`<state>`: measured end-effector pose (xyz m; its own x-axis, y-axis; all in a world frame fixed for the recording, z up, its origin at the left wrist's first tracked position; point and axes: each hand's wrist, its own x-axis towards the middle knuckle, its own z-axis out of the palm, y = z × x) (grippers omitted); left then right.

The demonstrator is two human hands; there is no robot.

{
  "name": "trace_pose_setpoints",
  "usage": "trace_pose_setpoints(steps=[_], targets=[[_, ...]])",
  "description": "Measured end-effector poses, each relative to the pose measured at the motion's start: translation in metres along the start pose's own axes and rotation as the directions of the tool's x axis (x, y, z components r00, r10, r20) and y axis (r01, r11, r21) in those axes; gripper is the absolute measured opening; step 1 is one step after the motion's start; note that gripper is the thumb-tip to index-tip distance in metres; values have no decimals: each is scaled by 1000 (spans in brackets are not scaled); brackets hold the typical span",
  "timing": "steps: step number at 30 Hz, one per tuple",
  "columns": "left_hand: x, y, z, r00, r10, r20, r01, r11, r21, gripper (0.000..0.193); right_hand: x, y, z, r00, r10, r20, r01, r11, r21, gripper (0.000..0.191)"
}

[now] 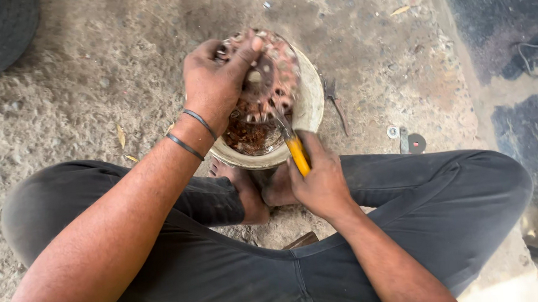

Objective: The person removes copper wire windings from a metal fan stator using pliers while sitting on the floor.

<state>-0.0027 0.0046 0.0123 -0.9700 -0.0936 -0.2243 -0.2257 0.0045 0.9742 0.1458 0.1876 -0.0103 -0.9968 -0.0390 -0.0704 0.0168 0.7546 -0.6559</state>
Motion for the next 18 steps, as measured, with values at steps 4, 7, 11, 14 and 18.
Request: trace_pose_setpoints(steps=[4,7,11,14,18], targets=[[1,8,-8,976,165,-144,-116,947,299,51,14,-8,6,1000,-4,-28,3,1000,-6,60],[0,8,-10,911,390,-130,-260,791,553,57,18,-10,10,1000,-3,-24,1,997,-79,67],[0,3,-9,836,541,-87,-360,662,658,60,18,-3,12,995,95,30,-90,986,-141,70],[2,5,-15,892,450,-33,-364,761,538,50,17,4,6,989,45,140,-54,996,65,66],[-2,14,-21,910,389,146,-416,847,331,36,4,7,-10,891,87,446,-228,935,273,63]])
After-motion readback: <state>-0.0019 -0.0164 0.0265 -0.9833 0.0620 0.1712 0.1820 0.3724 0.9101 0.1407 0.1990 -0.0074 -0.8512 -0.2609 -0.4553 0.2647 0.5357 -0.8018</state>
